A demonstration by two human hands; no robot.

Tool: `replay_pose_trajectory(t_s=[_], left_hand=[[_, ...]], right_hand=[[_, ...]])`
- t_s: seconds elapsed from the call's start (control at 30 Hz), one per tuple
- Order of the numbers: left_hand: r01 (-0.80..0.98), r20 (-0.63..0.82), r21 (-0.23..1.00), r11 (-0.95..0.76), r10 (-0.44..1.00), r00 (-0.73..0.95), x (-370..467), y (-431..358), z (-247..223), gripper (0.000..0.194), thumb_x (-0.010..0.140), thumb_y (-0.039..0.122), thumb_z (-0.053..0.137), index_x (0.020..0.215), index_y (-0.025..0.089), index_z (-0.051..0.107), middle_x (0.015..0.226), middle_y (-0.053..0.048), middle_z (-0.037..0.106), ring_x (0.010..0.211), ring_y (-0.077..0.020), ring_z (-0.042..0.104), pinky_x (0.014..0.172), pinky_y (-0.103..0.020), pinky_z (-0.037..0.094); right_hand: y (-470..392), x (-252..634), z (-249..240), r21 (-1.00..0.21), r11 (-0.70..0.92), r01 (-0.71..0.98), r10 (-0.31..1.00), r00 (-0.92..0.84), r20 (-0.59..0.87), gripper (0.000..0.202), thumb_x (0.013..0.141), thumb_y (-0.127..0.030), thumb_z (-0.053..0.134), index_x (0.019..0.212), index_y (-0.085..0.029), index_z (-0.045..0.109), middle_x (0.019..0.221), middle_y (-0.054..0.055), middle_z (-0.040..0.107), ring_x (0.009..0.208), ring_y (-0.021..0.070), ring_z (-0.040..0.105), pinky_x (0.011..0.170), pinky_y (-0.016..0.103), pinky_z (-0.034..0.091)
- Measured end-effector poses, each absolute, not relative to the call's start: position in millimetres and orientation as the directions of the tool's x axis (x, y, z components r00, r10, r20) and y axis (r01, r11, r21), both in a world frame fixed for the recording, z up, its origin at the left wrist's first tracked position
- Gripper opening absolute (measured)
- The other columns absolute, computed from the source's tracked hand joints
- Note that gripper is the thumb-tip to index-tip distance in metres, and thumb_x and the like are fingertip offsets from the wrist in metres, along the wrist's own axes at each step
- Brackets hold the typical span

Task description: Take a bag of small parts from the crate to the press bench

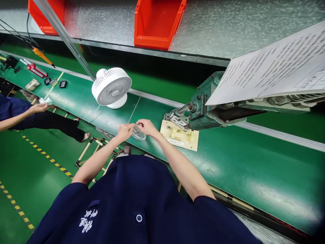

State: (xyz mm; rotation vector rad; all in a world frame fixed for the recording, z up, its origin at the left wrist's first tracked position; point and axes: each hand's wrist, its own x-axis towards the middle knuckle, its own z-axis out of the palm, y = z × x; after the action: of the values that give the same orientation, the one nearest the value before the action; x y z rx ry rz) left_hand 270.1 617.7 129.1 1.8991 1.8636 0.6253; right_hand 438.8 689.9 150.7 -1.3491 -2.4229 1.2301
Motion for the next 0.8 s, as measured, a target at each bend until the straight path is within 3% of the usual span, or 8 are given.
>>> replay_pose_trajectory(t_s=[0.1,0.17,0.23,0.33,0.4,0.5,0.67,0.8], left_hand=[[0.734,-0.096,0.623,0.271,0.957,-0.272,250,618,141,0.034,0.088,0.011,0.044,0.096,0.012,0.077,0.062,-0.003,0.065,0.047,-0.0106,0.045,0.049,-0.024,0.034],[0.685,-0.115,0.638,0.352,0.923,-0.368,236,617,149,0.034,0.087,0.012,0.043,0.09,0.011,0.077,0.054,0.0,0.057,0.047,-0.011,0.041,0.051,-0.025,0.033],[0.675,-0.118,0.655,0.339,0.929,-0.351,227,614,153,0.032,0.086,0.014,0.045,0.086,0.01,0.077,0.05,0.001,0.051,0.049,-0.0115,0.041,0.053,-0.025,0.034],[0.669,-0.168,0.664,0.334,0.938,-0.302,230,612,152,0.033,0.086,0.016,0.047,0.096,0.008,0.077,0.05,0.002,0.051,0.05,-0.0114,0.041,0.056,-0.025,0.036],[0.686,-0.171,0.645,0.335,0.939,-0.298,237,611,150,0.034,0.087,0.016,0.047,0.102,0.008,0.076,0.052,0.001,0.054,0.051,-0.0115,0.043,0.059,-0.025,0.037],[0.751,-0.172,0.578,0.319,0.947,-0.271,241,611,149,0.036,0.088,0.017,0.046,0.107,0.008,0.075,0.054,0.0,0.057,0.053,-0.0127,0.047,0.061,-0.026,0.038],[0.818,-0.232,0.413,0.4,0.915,-0.33,222,611,150,0.035,0.085,0.017,0.05,0.107,0.01,0.076,0.057,-0.004,0.06,0.062,-0.0185,0.056,0.064,-0.029,0.039],[0.71,-0.338,0.54,0.453,0.889,-0.31,207,605,138,0.027,0.082,0.016,0.052,0.092,0.009,0.076,0.073,-0.008,0.068,0.069,-0.0182,0.059,0.065,-0.028,0.044]], right_hand=[[699,458,144,-0.415,0.167,0.895,0.881,-0.324,-0.345,0.036,0.082,-0.002,0.042,0.103,-0.013,0.068,0.108,0.016,0.066,0.095,0.0243,0.064,0.078,0.032,0.046],[701,477,137,-0.319,0.053,0.946,0.891,-0.189,-0.412,0.039,0.08,-0.001,0.043,0.109,-0.011,0.068,0.111,0.019,0.065,0.098,0.0274,0.064,0.08,0.035,0.047],[700,487,133,-0.367,0.035,0.93,0.872,-0.208,-0.442,0.037,0.084,-0.008,0.046,0.115,-0.012,0.066,0.111,0.017,0.065,0.101,0.0268,0.063,0.084,0.035,0.049],[692,470,134,-0.604,0.139,0.785,0.856,-0.402,-0.325,0.038,0.092,-0.023,0.049,0.128,-0.016,0.059,0.119,0.013,0.063,0.105,0.0216,0.062,0.093,0.033,0.048],[686,442,138,-0.687,0.212,0.695,0.817,-0.512,-0.266,0.046,0.09,-0.03,0.056,0.134,-0.017,0.054,0.13,0.013,0.059,0.113,0.022,0.06,0.098,0.034,0.047],[681,398,142,-0.624,0.25,0.74,0.738,-0.563,-0.372,0.046,0.084,-0.026,0.065,0.129,-0.019,0.06,0.13,0.014,0.061,0.118,0.0269,0.059,0.096,0.036,0.048],[686,377,133,-0.518,0.168,0.839,0.749,-0.45,-0.486,0.031,0.077,-0.003,0.056,0.1,-0.014,0.072,0.107,0.019,0.071,0.102,0.03,0.067,0.082,0.036,0.05],[696,391,127,-0.521,0.107,0.847,0.747,-0.414,-0.52,0.029,0.077,-0.006,0.055,0.097,-0.016,0.072,0.1,0.012,0.072,0.093,0.023,0.066,0.074,0.029,0.049]])
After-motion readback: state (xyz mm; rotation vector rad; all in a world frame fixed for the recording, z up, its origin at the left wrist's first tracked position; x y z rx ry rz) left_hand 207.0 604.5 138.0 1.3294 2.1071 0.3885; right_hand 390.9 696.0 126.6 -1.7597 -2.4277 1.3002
